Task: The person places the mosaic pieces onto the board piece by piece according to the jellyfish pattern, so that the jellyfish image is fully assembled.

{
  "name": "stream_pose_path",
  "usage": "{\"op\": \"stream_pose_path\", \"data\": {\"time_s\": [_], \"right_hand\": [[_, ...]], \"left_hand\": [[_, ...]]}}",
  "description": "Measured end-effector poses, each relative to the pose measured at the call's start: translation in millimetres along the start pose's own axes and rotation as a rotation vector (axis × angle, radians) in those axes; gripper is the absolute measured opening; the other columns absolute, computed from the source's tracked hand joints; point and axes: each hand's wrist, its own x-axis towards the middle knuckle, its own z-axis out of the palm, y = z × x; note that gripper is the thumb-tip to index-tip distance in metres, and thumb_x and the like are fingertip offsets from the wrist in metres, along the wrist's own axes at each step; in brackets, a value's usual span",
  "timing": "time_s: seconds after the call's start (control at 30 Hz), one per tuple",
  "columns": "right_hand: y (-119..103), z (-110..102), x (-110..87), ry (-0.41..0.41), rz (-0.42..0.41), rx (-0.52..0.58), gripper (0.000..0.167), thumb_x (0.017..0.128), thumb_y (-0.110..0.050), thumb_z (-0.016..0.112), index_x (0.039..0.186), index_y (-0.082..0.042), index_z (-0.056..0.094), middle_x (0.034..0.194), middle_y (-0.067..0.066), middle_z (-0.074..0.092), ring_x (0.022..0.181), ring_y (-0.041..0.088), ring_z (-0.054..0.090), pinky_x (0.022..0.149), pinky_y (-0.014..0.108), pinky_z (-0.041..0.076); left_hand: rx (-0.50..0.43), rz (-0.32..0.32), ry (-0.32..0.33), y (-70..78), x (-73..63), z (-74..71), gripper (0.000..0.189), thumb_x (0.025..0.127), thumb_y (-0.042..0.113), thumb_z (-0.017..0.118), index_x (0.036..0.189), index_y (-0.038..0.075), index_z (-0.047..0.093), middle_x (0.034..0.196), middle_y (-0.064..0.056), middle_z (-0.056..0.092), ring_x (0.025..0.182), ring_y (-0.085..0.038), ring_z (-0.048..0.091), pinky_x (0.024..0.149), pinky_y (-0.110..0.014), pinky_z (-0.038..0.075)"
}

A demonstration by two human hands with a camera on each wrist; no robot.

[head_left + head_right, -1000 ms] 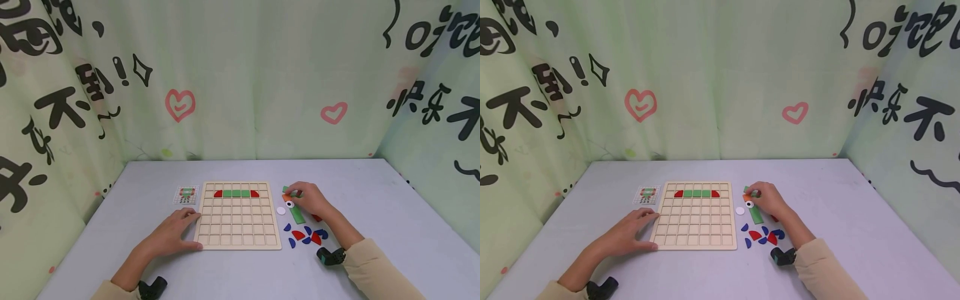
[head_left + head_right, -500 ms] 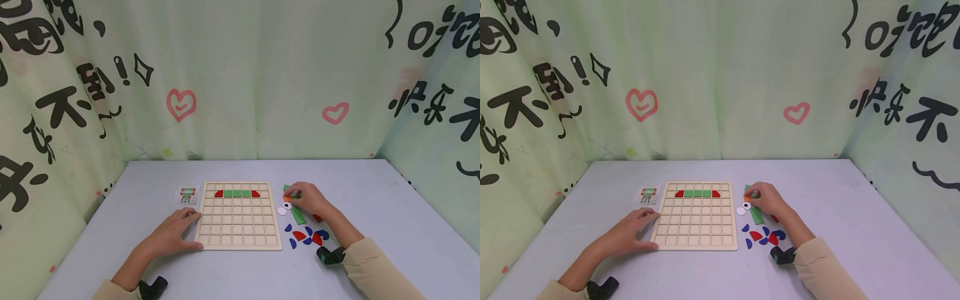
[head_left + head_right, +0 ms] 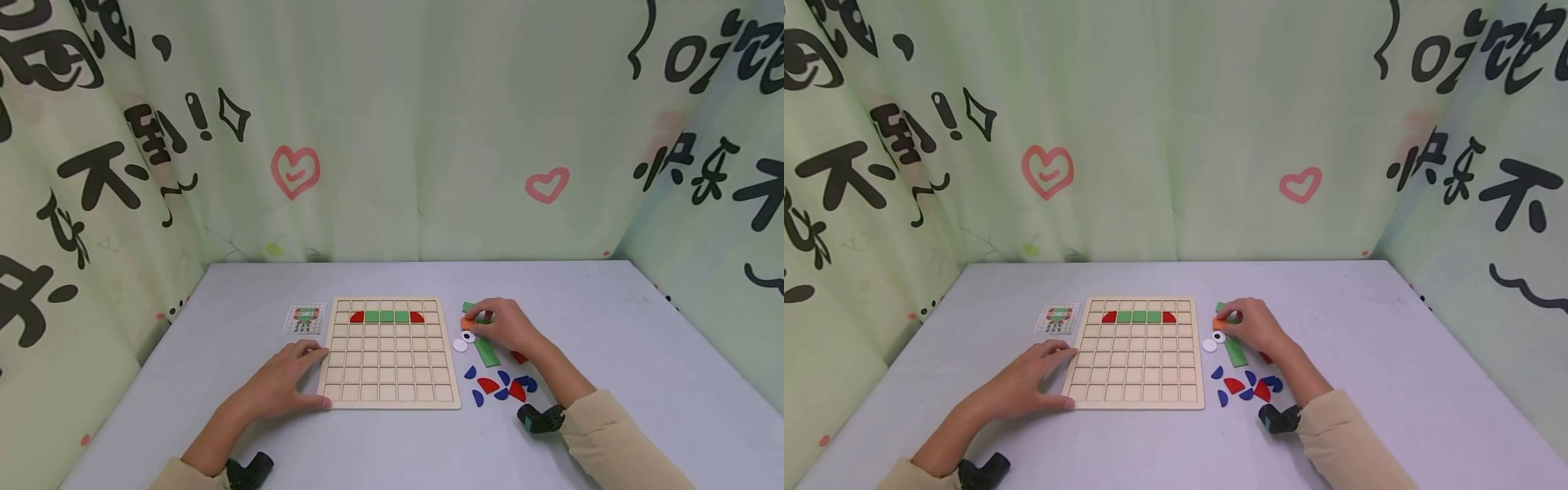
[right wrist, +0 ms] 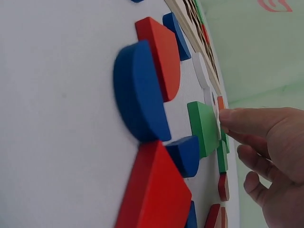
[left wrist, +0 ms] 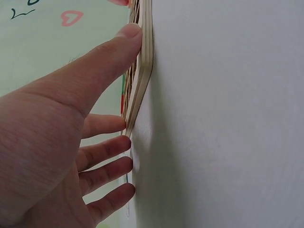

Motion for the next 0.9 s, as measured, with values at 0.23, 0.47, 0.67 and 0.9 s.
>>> {"op": "stream_pose_path", "data": {"time_s": [0.23,0.47,0.67,0.9], "right_hand": [[-7.0,2.6,-1.4,0.012,-0.02,0.028,0.016,0.082,-0.017,0.076,0.098,-0.013,0.075,0.094,0.007,0.065,0.087,0.021,0.051,0.062,0.026,0.044],[-14.6,6.6,-3.2,0.0,-0.033,0.058,0.012,0.082,-0.018,0.077,0.094,-0.015,0.075,0.092,0.003,0.066,0.087,0.02,0.051,0.063,0.025,0.044],[-20.7,10.3,-4.2,-0.022,-0.04,0.095,0.011,0.083,-0.015,0.075,0.094,-0.016,0.074,0.09,0.003,0.064,0.088,0.02,0.05,0.063,0.026,0.045],[-23.6,14.3,-6.1,-0.044,-0.063,0.125,0.013,0.082,-0.014,0.076,0.094,-0.018,0.074,0.088,0.001,0.063,0.086,0.019,0.05,0.061,0.025,0.044]], "left_hand": [[-0.005,0.005,0.003,1.3,-0.4,-0.5,0.083,0.07,0.052,0.081,0.138,0.013,0.053,0.135,-0.003,0.049,0.124,-0.024,0.046,0.103,-0.047,0.041],[-0.004,0.004,0.002,1.2,-1.3,-1.1,0.084,0.07,0.053,0.08,0.139,0.013,0.052,0.136,-0.004,0.049,0.125,-0.024,0.046,0.104,-0.048,0.04],[-0.001,0.008,0.004,1.4,-1.7,-1.2,0.083,0.071,0.053,0.08,0.139,0.013,0.052,0.136,-0.004,0.049,0.125,-0.025,0.046,0.104,-0.048,0.04],[0.001,0.011,0.005,1.4,-1.6,-1.0,0.083,0.071,0.053,0.08,0.139,0.013,0.052,0.136,-0.005,0.049,0.126,-0.026,0.046,0.104,-0.049,0.04]]}}
